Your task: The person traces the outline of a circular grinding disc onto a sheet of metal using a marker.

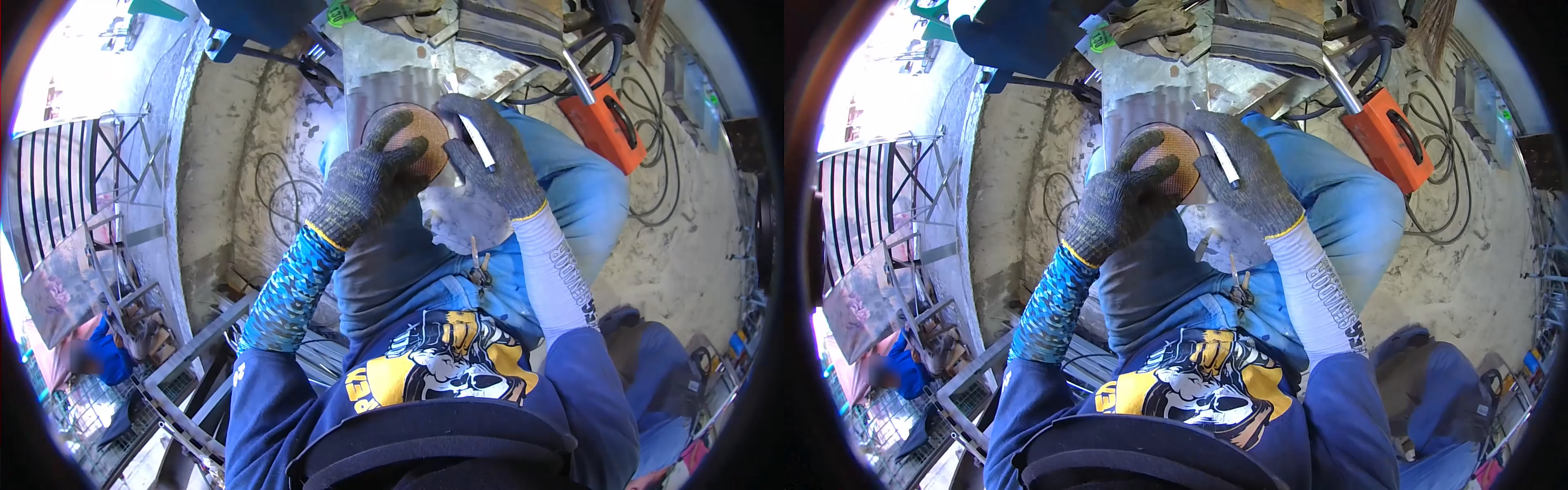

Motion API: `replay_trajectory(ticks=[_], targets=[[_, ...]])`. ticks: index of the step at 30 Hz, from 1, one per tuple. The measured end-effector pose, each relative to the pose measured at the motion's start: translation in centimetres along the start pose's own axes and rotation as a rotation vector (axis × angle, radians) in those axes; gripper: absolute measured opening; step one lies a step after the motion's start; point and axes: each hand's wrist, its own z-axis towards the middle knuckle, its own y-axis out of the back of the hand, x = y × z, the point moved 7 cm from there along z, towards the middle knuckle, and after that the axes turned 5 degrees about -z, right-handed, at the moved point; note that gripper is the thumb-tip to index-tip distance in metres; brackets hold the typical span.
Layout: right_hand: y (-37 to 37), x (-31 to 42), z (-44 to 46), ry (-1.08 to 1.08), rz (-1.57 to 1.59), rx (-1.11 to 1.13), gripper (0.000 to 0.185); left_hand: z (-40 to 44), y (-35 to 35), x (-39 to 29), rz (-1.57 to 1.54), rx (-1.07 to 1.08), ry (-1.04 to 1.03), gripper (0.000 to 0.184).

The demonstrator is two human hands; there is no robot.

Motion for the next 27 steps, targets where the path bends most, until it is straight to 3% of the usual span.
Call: replay_trajectory(ticks=[7, 27], targets=[[-0.6, -1.1, -0.2, -0.063, 0.153, -0.006, 0.059, 0.4, 0.0, 0.2, -0.025, 0.131, 0.126, 0.046], [-0.6, -0.9, -0.1, -0.084, 0.219, 0.032, 0.067, 0.4, 0.6, -0.9, 0.019, 0.096, 0.048, 0.039]])
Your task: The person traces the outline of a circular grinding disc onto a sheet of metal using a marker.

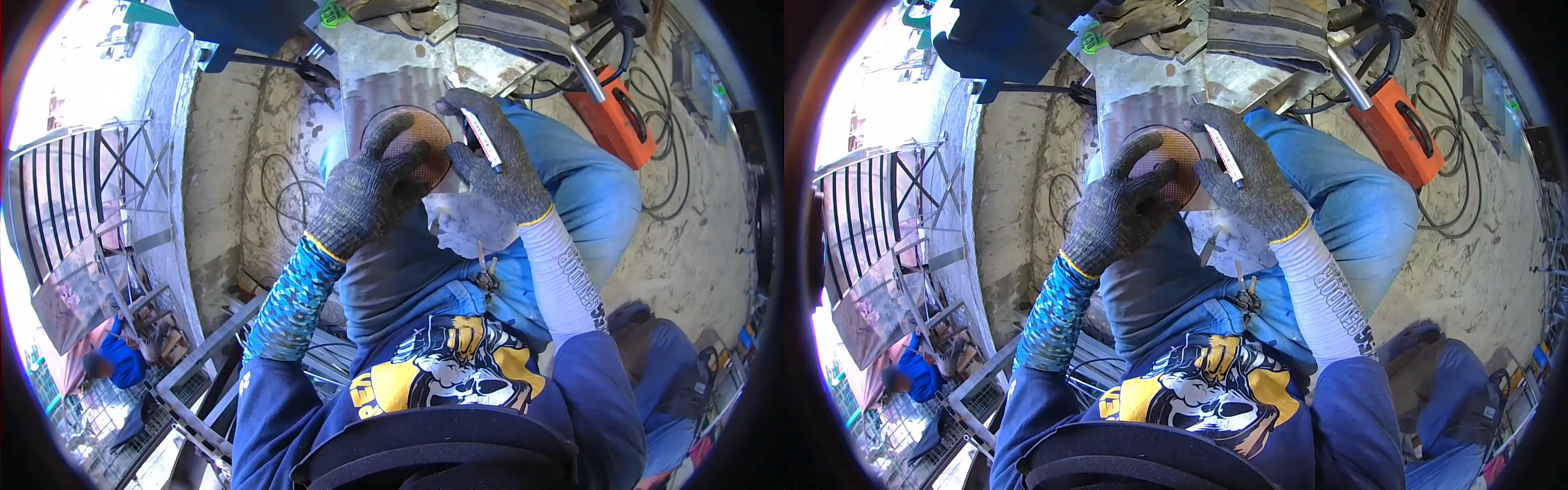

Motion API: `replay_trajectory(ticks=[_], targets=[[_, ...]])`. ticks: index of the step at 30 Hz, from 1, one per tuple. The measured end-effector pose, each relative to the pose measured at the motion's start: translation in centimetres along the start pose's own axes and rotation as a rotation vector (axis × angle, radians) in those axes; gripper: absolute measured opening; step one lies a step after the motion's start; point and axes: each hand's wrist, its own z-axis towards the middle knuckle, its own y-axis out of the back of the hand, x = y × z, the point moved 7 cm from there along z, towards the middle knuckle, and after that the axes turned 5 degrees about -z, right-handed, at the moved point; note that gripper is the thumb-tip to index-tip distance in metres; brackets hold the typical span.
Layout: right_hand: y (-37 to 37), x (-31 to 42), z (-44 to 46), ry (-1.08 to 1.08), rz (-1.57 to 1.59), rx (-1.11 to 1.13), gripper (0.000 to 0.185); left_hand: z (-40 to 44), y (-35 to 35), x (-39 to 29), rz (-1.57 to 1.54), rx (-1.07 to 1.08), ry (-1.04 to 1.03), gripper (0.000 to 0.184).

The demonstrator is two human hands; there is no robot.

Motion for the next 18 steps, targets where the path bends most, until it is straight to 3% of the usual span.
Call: replay_trajectory(ticks=[18], targets=[[0.08, -0.02, 0.08, 0.011, -0.002, -0.010, 0.068, 0.25, 0.41, -0.39, -0.052, 0.004, -0.014, 0.042]])
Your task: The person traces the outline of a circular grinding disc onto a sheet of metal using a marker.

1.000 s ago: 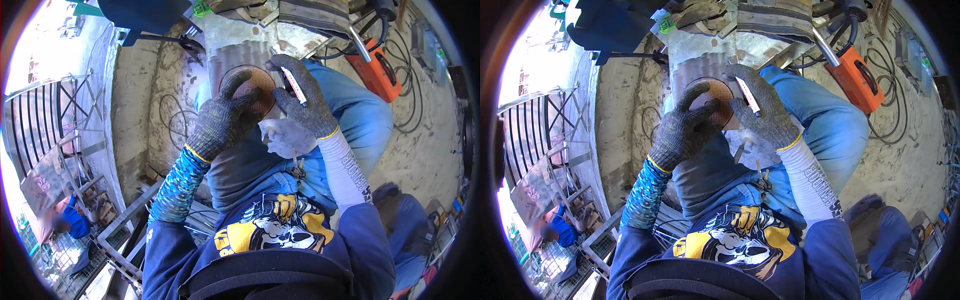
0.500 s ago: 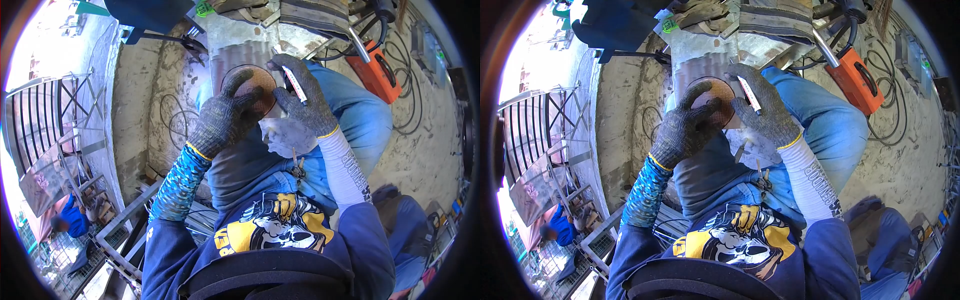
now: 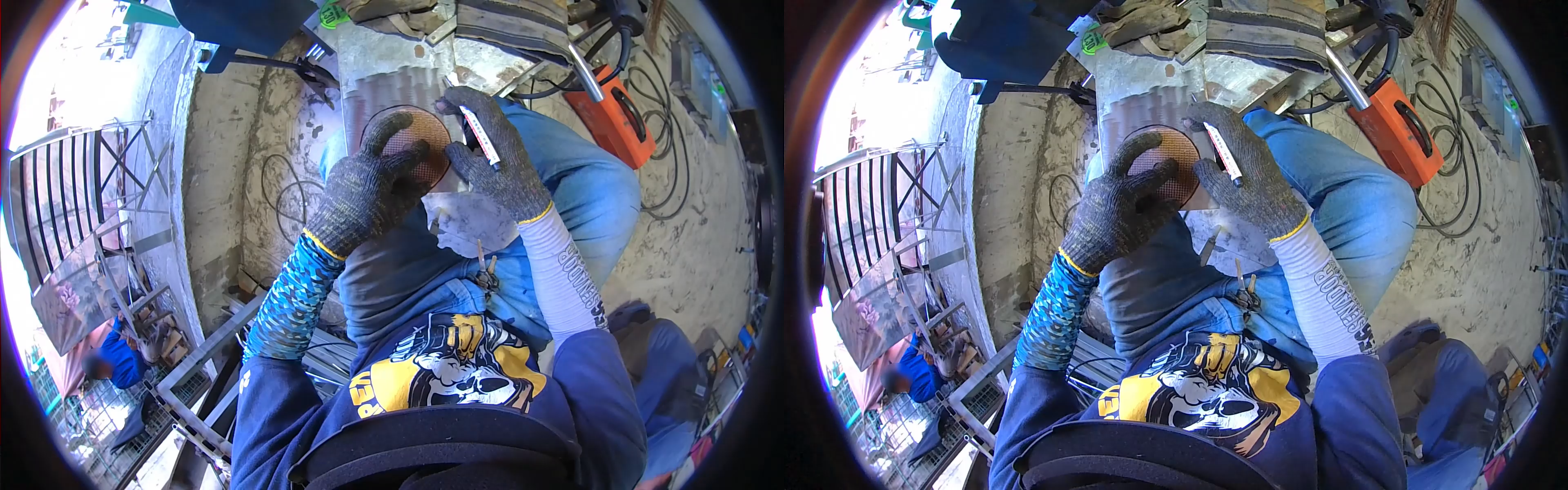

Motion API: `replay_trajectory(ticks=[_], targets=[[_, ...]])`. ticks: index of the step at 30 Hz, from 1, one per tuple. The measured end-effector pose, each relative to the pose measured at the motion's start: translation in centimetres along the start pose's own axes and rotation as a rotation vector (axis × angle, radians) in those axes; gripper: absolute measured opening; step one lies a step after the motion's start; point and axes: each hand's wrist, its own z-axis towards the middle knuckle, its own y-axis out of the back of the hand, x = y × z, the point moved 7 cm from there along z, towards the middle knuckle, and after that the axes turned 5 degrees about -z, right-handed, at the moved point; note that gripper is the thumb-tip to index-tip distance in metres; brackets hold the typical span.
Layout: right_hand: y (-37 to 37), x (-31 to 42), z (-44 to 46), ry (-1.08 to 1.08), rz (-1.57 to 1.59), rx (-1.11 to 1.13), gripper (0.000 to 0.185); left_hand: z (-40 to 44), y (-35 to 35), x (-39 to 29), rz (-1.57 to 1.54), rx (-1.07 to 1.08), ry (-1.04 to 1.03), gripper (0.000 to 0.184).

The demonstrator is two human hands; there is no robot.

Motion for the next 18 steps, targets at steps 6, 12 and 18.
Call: replay_trajectory(ticks=[6, 12, 18], targets=[[0.0, 0.1, 0.1, 0.046, -0.009, -0.010, 0.068, 0.0, -0.4, 0.8, -0.006, -0.031, -0.013, 0.040], [-0.1, -0.1, -0.1, 0.021, 0.051, -0.010, 0.071, 0.0, -0.5, 0.9, -0.001, -0.025, 0.017, 0.041], [-0.1, 0.0, 0.0, 0.025, -0.018, -0.007, 0.073, 0.0, -0.3, 0.5, 0.021, -0.071, -0.032, 0.040]])
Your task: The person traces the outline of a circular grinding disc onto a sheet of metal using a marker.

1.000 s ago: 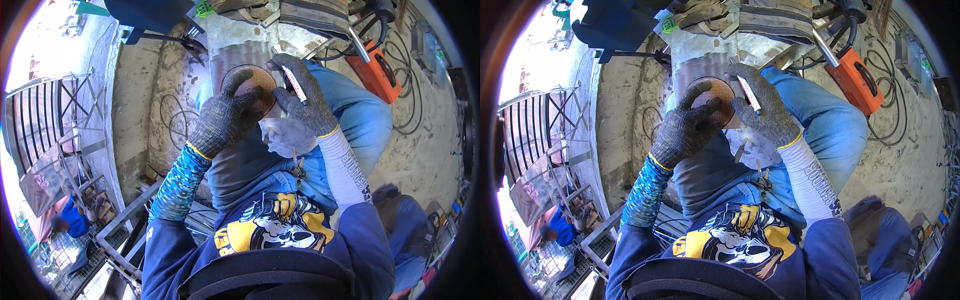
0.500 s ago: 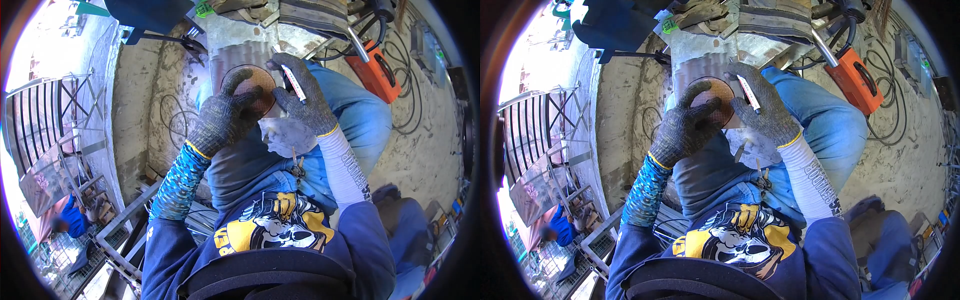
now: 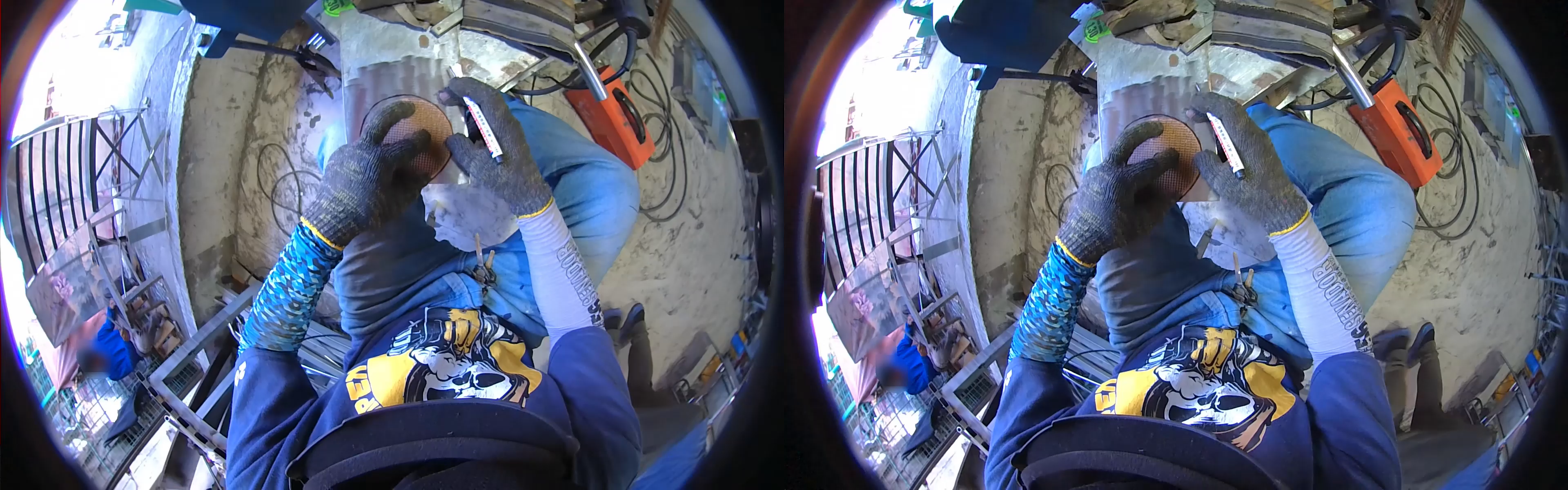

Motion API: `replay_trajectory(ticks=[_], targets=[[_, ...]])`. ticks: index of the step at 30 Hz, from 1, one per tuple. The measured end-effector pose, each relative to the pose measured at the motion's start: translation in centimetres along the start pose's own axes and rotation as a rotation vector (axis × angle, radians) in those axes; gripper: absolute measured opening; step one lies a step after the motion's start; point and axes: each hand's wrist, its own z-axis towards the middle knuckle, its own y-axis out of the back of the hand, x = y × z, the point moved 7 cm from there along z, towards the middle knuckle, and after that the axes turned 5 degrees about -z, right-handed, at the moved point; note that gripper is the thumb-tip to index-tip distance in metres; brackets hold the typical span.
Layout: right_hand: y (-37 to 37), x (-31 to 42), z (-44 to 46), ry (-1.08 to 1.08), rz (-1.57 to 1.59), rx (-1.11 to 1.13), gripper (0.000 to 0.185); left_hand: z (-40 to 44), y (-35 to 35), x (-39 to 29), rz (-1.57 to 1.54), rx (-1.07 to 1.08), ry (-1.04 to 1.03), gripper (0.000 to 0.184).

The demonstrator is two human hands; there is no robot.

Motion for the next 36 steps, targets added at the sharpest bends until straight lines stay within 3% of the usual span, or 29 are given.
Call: replay_trajectory(ticks=[9, 11, 15, 18, 20, 21, 24, 26, 27, 29, 34, 36], targets=[[-0.1, -0.1, 0.1, 0.029, -0.071, 0.001, 0.074, -0.1, -0.2, 0.5, 0.021, 0.010, -0.010, 0.042], [0.0, -0.3, 0.2, -0.036, -0.014, 0.005, 0.059, -0.1, -0.3, 0.8, 0.036, 0.021, 0.007, 0.043], [0.0, -0.1, 0.4, -0.031, -0.021, 0.024, 0.059, -0.1, 0.2, 0.3, 0.004, -0.041, -0.065, 0.045], [0.5, 0.7, 0.8, 0.022, -0.105, 0.029, 0.050, -0.3, 0.2, 0.2, -0.001, -0.035, -0.049, 0.046], [2.0, 0.7, 1.2, -0.124, 0.054, -0.087, 0.038, -0.3, 0.2, 0.3, 0.009, -0.036, -0.038, 0.046], [3.0, -0.2, 1.4, -0.031, 0.129, -0.043, 0.030, -0.4, 0.2, 0.4, 0.003, -0.050, -0.056, 0.047], [3.8, 0.6, 3.0, 0.020, -0.097, -0.014, 0.019, -0.5, 0.3, 0.4, 0.014, -0.052, -0.063, 0.046], [2.5, -0.6, 4.0, -0.155, 0.310, 0.083, 0.006, -0.4, 0.1, 0.5, 0.027, -0.047, -0.055, 0.046], [2.4, -0.2, 4.3, -0.152, 0.304, 0.088, 0.006, -0.4, 0.0, 0.6, 0.011, -0.037, -0.051, 0.046], [2.1, 1.1, 5.1, -0.049, -0.105, 0.133, 0.007, -0.5, -0.1, 0.8, -0.006, -0.038, -0.040, 0.045], [1.6, 0.0, 5.1, -0.104, -0.074, 0.171, 0.007, -0.6, -0.2, 1.1, -0.021, -0.031, -0.003, 0.046], [1.6, 0.1, 5.3, -0.049, -0.056, 0.140, 0.018, -0.6, -0.3, 1.1, -0.027, -0.044, -0.015, 0.046]])
